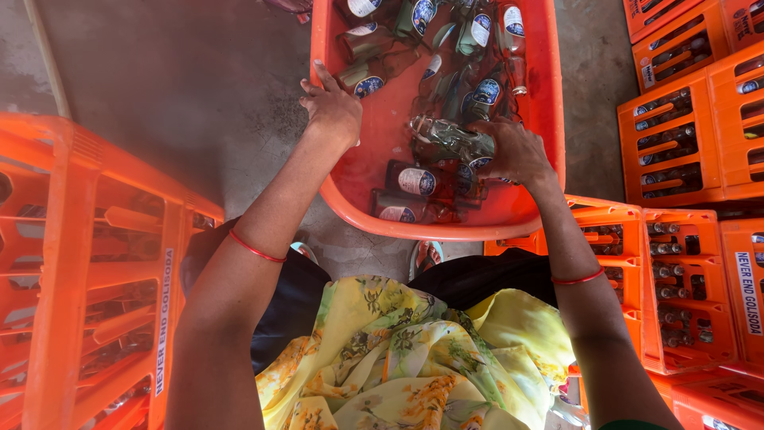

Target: The person washes glass bottles by hand in a red tub filled with water. They pick up bottles, rinse them, and place them into orange crates.

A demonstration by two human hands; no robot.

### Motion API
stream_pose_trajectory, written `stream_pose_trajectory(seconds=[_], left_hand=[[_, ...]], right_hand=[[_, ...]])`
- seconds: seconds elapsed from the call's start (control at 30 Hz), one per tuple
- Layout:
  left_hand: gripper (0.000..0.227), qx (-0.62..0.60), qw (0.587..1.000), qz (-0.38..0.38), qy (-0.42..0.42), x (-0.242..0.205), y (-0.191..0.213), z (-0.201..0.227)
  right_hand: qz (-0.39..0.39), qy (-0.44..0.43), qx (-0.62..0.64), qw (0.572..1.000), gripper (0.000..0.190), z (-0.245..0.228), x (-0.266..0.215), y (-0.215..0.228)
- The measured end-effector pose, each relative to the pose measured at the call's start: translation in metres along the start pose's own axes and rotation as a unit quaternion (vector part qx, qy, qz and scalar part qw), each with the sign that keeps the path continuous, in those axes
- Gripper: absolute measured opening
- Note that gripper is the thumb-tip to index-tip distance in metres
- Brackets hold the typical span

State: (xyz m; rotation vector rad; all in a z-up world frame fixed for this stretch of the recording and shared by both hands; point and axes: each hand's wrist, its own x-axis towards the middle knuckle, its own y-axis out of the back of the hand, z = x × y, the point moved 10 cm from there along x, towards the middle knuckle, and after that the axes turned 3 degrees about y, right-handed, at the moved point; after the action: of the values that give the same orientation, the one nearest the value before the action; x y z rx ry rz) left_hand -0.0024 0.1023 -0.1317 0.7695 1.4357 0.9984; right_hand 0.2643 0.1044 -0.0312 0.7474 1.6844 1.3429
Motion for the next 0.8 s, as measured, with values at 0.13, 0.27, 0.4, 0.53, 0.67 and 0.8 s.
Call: stream_pose_trajectory(seconds=[0.13,0.27,0.4,0.53,0.67,0.8], left_hand=[[0.099,-0.008,1.000,-0.010,0.005,0.000,-0.001,0.000],[0.095,-0.008,1.000,-0.011,0.008,0.000,-0.001,-0.001],[0.096,-0.011,1.000,-0.008,0.008,0.002,-0.003,0.000],[0.099,0.002,1.000,-0.004,0.004,0.003,-0.004,0.000],[0.096,0.003,1.000,-0.007,0.003,0.004,-0.005,0.000],[0.094,-0.002,1.000,-0.004,0.003,0.005,-0.007,0.000]], right_hand=[[0.003,0.007,0.008,1.000,0.091,0.001,0.000,-0.001],[-0.005,-0.003,0.002,1.000,0.089,0.003,0.000,-0.002],[-0.004,-0.011,-0.002,1.000,0.089,0.004,0.000,-0.001],[0.005,-0.002,-0.007,1.000,0.087,-0.001,-0.001,0.003],[0.021,0.025,-0.001,0.999,0.085,-0.008,-0.001,0.008],[0.006,0.018,0.009,1.000,0.082,-0.007,-0.003,0.005]])
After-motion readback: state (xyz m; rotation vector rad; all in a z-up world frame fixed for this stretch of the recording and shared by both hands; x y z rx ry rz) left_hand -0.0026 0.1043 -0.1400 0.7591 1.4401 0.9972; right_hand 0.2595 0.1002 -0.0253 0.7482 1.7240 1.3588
